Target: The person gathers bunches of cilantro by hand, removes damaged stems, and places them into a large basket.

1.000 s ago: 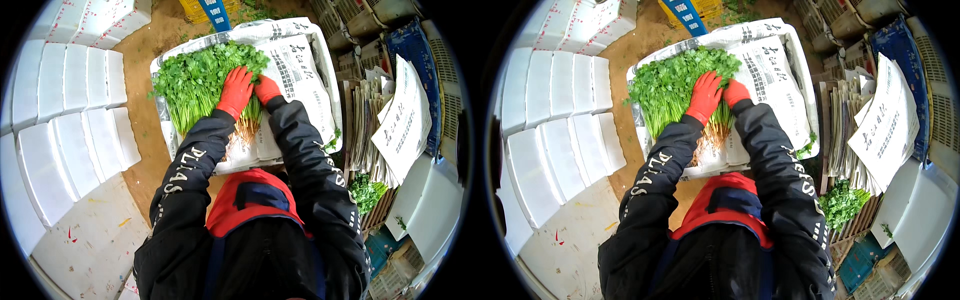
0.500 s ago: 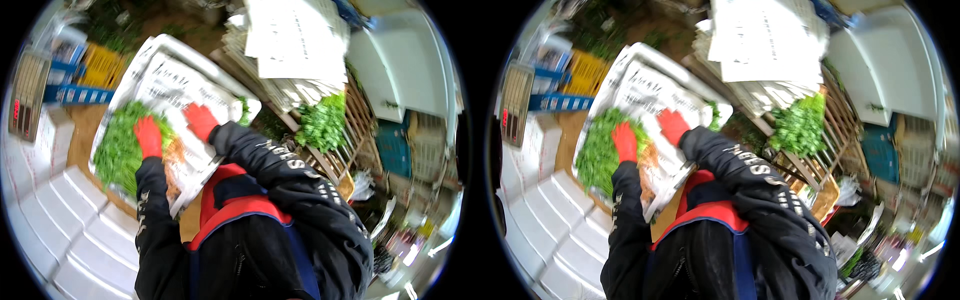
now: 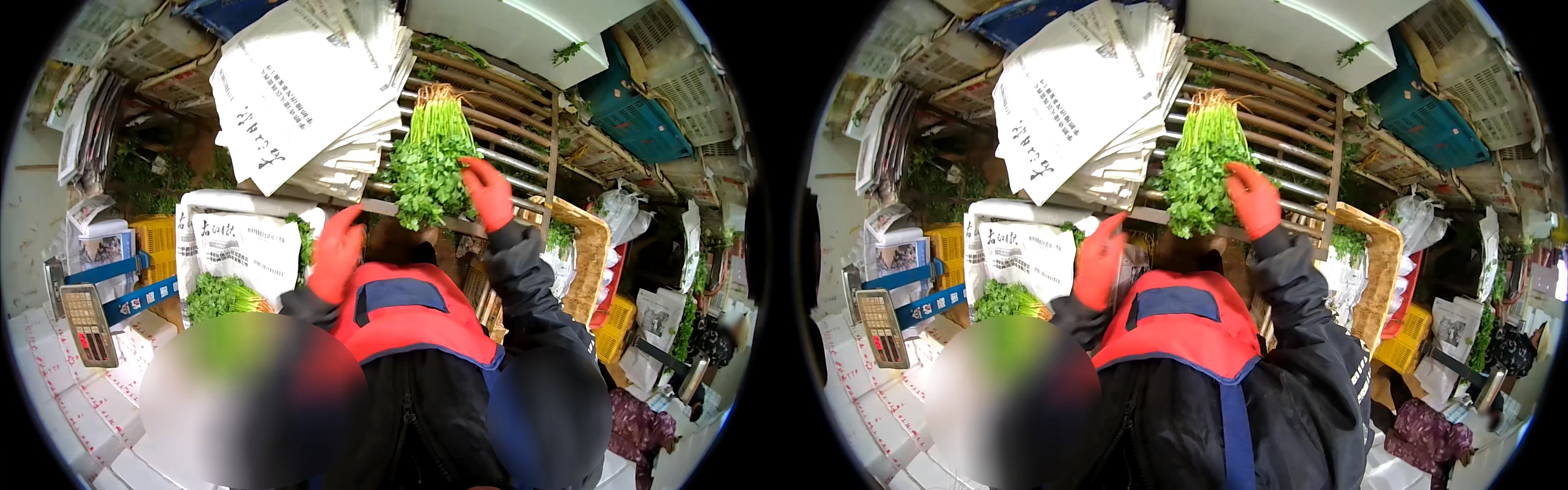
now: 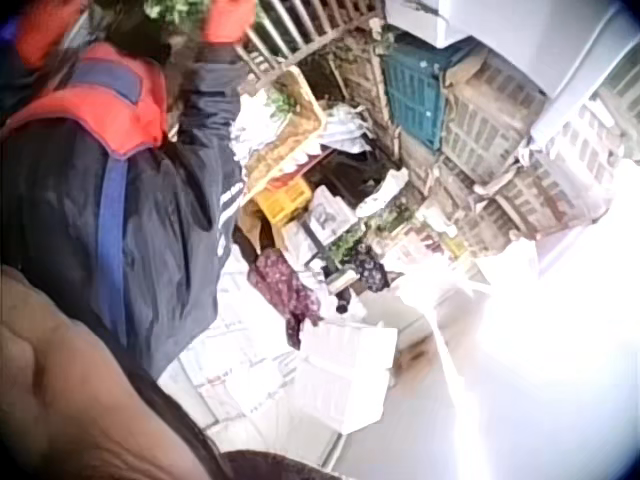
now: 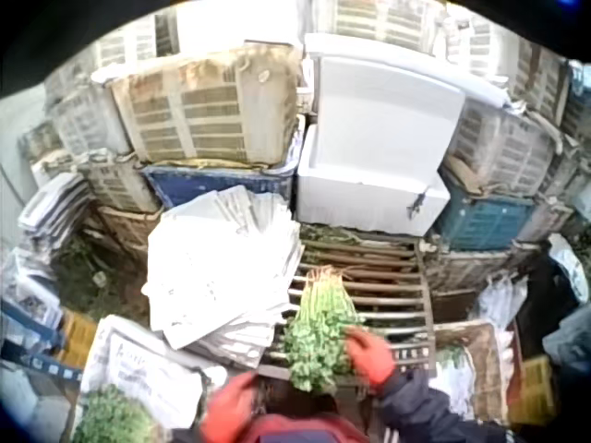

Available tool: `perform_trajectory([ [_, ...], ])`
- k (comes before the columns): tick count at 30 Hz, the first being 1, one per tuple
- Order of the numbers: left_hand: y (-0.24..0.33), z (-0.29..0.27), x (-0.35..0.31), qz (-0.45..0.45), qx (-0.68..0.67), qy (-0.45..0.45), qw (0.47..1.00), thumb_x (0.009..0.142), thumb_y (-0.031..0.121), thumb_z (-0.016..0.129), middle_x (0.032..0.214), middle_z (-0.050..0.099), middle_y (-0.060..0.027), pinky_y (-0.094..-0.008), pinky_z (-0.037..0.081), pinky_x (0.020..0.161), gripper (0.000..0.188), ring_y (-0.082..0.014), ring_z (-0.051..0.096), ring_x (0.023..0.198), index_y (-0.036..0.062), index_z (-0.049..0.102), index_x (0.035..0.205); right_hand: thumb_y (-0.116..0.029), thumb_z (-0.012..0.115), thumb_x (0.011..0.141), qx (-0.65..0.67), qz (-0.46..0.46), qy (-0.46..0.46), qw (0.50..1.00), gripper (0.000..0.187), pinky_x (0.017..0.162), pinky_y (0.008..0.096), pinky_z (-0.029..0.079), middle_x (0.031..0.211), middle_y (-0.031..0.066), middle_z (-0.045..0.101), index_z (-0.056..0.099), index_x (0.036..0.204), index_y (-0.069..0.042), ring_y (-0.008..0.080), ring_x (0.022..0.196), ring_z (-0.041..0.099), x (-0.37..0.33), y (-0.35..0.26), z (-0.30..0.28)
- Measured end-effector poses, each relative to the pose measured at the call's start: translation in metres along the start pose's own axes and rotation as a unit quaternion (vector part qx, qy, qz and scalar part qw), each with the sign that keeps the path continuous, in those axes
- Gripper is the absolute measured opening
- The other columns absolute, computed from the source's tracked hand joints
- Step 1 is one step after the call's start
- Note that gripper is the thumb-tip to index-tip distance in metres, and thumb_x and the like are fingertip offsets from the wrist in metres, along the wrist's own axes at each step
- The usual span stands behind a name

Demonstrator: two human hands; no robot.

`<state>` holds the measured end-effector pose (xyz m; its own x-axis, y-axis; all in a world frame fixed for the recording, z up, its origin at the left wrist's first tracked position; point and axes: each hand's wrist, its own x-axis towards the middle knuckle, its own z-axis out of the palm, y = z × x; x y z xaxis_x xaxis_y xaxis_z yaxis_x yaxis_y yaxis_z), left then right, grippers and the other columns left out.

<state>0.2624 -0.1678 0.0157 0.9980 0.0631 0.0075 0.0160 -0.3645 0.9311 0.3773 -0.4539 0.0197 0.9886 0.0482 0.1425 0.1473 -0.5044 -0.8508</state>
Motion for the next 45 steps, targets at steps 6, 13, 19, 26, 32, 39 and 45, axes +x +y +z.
perform_trajectory([
  [6,0.039,0.139,0.173,0.008,0.171,0.091,0.981,0.083,0.031,0.059,0.116,0.051,-0.028,-0.041,0.041,0.09,0.06,-0.038,0.05,0.107,-0.0075,0.04,0.125,-0.03,0.062,0.081,0.064,0.191,0.021,0.979,0.042,0.079,0.0305,0.047,0.098,0.0173,0.064,0.059,0.109,0.002,0.022,0.088,0.063,0.093,0.131,-0.023],
  [13,-0.006,0.202,0.225,-0.105,0.117,0.055,0.986,0.075,0.029,0.068,0.098,0.062,-0.021,-0.0387,0.046,0.077,0.046,-0.0333,0.06,0.092,-0.0034,0.055,0.105,-0.034,0.066,0.076,0.094,0.157,-0.079,0.98,0.049,0.082,0.0349,0.045,0.098,0.0207,0.063,0.057,0.109,0.001,0.0317,0.094,0.06,0.13,0.11,0.027],
  [19,-0.033,0.188,0.234,-0.189,-0.115,0.008,0.975,0.076,0.019,0.069,0.09,0.062,-0.0103,-0.0285,0.045,0.072,0.046,-0.0173,0.058,0.08,-0.0061,0.054,0.112,-0.029,0.07,0.074,-0.019,0.149,-0.044,0.988,0.05,0.081,0.0317,0.045,0.101,0.0169,0.063,0.056,0.113,-0.001,0.0257,0.093,0.061,0.112,0.147,-0.018],
  [26,0.007,0.17,0.236,-0.064,0.152,0.028,0.986,0.08,0.021,0.059,0.117,0.052,-0.0244,-0.0406,0.038,0.095,0.047,-0.0375,0.047,0.111,-0.0037,0.049,0.119,-0.027,0.069,0.076,0.003,0.23,-0.02,0.973,0.041,0.07,0.0318,0.047,0.082,0.0127,0.064,0.06,0.108,-0.004,0.0219,0.073,0.06,0.113,0.146,-0.044],
  [32,0.06,0.205,0.235,0.016,-0.071,-0.054,0.996,0.081,0.009,0.056,0.111,0.058,-0.0187,-0.0347,0.041,0.092,0.032,-0.0314,0.053,0.107,0.0017,0.056,0.113,-0.043,0.063,0.077,-0.088,0.225,-0.026,0.97,0.038,0.069,0.0377,0.047,0.079,0.0164,0.064,0.065,0.083,-0.005,0.033,0.078,0.061,0.116,0.136,-0.036],
  [39,0.033,0.254,0.24,0.099,-0.014,-0.256,0.961,0.085,0.009,0.051,0.113,0.056,-0.0177,-0.0352,0.036,0.098,0.03,-0.0332,0.049,0.113,0.0012,0.054,0.114,-0.014,0.061,0.082,0.239,0.344,0.193,0.887,0.016,0.061,0.0247,0.046,0.075,0.0076,0.065,0.064,0.086,0.002,0.0129,0.066,0.059,0.092,0.107,-0.038],
  [45,0.009,0.248,0.227,0.309,0.137,-0.281,0.898,0.081,0.011,0.056,0.116,0.053,-0.0155,-0.0463,0.03,0.103,0.026,-0.0357,0.042,0.119,0.004,0.057,0.106,-0.02,0.05,0.09,0.317,0.274,0.06,0.906,0.024,0.048,0.0207,0.037,0.079,0.0082,0.061,0.06,0.102,-0.001,0.0089,0.054,0.049,0.099,0.075,-0.112],
])
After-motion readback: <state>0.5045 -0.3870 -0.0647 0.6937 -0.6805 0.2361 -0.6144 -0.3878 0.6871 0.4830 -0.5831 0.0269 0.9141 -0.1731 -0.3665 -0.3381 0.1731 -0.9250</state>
